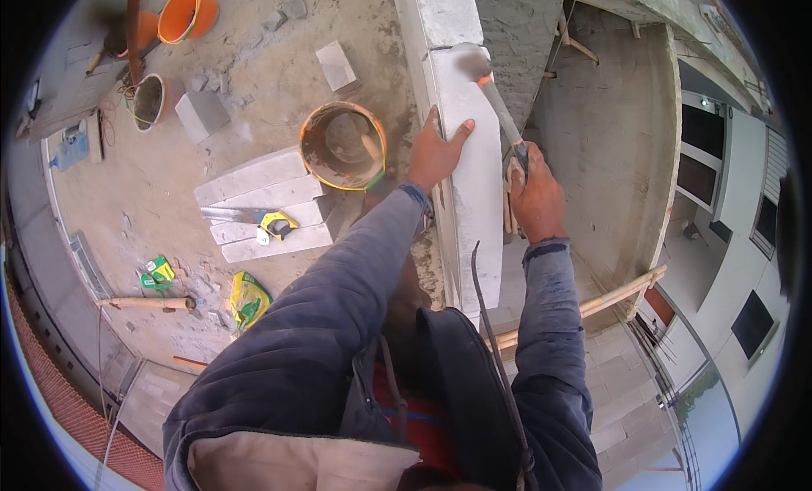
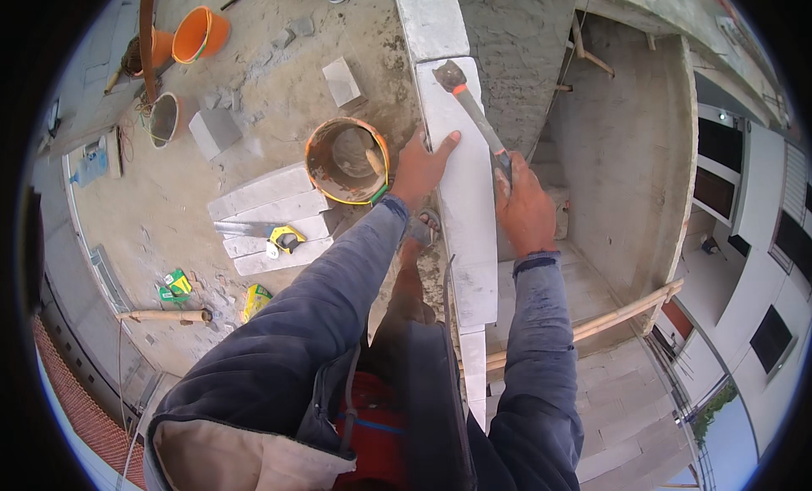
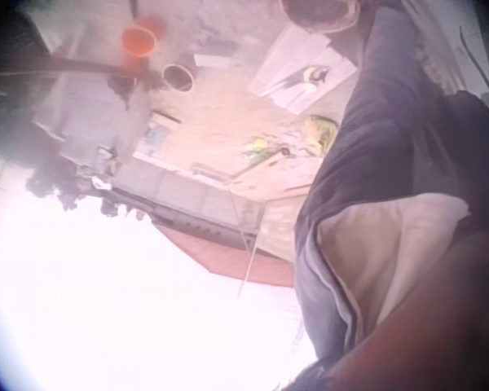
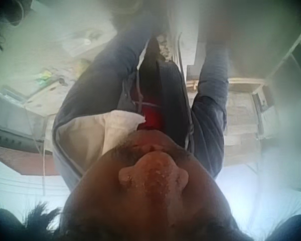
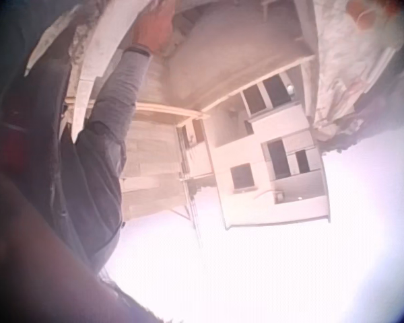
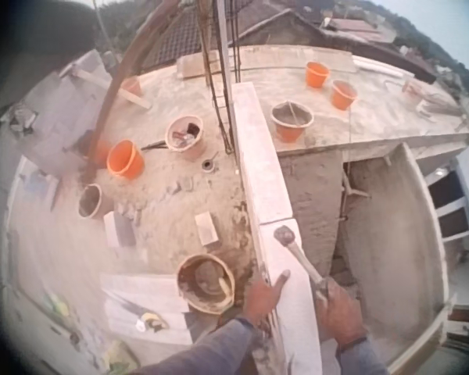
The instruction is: The person scoops mortar from a bucket and spreads it along a low wall. They then place a white block onto the mortar and tap it into position with a hammer.
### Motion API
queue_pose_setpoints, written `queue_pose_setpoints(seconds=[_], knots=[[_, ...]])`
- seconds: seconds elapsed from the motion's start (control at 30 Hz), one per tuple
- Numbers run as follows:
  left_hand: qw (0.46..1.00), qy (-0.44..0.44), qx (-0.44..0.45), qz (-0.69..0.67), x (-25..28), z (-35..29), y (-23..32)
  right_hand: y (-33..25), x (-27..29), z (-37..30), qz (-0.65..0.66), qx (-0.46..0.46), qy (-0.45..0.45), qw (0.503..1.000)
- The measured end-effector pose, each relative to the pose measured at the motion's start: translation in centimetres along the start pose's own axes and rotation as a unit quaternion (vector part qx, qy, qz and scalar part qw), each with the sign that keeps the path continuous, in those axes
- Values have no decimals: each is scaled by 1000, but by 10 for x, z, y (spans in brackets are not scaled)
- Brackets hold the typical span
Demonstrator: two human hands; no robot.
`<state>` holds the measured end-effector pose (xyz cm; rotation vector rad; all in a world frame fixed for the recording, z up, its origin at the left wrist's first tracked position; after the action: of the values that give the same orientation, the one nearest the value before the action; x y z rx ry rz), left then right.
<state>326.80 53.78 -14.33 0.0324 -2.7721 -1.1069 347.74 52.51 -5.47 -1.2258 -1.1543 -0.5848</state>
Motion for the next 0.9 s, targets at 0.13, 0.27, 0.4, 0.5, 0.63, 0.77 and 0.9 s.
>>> queue_pose_setpoints(seconds=[0.13,0.27,0.4,0.5,0.63,0.77,0.9], knots=[[1000,-7,14,-10,3,-3,3,5,12,8,71,-31,-12,997],[1000,10,-14,2,7,0,-8,18,3,-10,342,-240,55,907],[1000,0,1,31,-3,4,-8,66,-39,19,489,-405,85,768],[999,11,-20,33,0,9,-9,68,-66,43,485,-393,-39,780],[1000,-13,-12,15,9,-2,-1,63,-79,48,514,-356,-98,774],[997,24,-7,67,8,-1,0,65,-89,52,495,-358,-73,789],[999,21,-15,40,5,2,-7,68,-80,57,465,-341,-113,809]])
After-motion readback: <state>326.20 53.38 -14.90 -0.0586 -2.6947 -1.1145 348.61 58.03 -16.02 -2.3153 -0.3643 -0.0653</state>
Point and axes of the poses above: each hand's wrist, its own z-axis towards the middle knuckle, its own x-axis out of the back of the hand, y = z × x, the point moved 1 cm from there along z, towards the middle knuckle, and after that the axes turned 9 degrees about x, right-handed, at the moved point
